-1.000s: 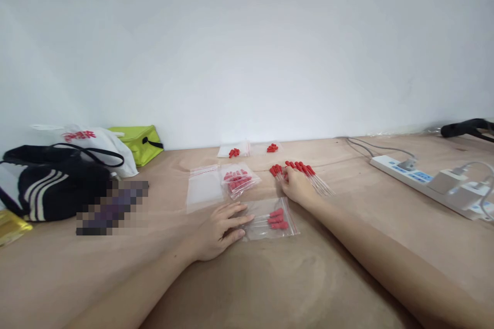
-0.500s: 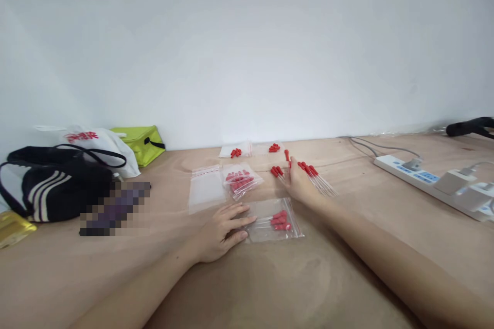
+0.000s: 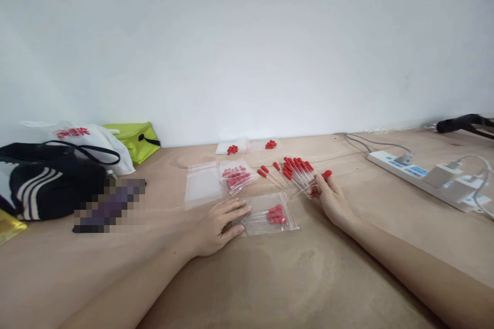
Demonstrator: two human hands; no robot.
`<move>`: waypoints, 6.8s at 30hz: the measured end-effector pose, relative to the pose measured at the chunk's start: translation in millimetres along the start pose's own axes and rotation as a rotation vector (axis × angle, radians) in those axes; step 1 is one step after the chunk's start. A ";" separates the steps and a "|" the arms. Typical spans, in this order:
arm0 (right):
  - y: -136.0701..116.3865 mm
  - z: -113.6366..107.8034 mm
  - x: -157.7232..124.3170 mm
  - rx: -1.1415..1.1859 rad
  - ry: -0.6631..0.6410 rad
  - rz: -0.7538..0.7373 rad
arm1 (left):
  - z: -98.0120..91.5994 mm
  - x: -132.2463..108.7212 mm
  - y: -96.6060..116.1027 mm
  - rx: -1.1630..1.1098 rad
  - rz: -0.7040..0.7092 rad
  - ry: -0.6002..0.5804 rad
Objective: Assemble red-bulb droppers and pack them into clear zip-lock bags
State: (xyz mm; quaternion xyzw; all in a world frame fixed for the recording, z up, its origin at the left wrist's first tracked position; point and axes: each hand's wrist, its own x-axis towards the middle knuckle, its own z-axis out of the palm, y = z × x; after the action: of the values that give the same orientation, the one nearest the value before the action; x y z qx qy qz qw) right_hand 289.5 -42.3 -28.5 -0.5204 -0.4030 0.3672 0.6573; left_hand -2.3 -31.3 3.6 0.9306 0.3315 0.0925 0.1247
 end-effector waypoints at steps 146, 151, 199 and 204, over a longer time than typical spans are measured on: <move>8.5 42.0 -9.4 -0.087 -0.488 0.144 | -1.5 -3.3 0.3 -0.047 -0.036 0.026; 19.9 48.2 -0.7 -0.252 -0.410 0.109 | -0.7 -2.4 0.2 -0.035 -0.027 0.030; -22.7 17.6 13.0 0.174 -0.432 0.396 | 0.2 -0.8 -22.6 0.151 -0.208 0.443; -30.3 23.2 31.4 0.357 -0.231 0.332 | -4.6 -5.0 -62.4 0.285 -0.460 0.463</move>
State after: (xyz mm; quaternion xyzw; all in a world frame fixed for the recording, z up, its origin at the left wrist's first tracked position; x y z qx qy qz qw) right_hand 283.0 -10.6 8.9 -0.4098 -0.3136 0.5920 0.6191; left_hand -44.3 13.1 -10.8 0.7939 0.5615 0.2234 -0.0673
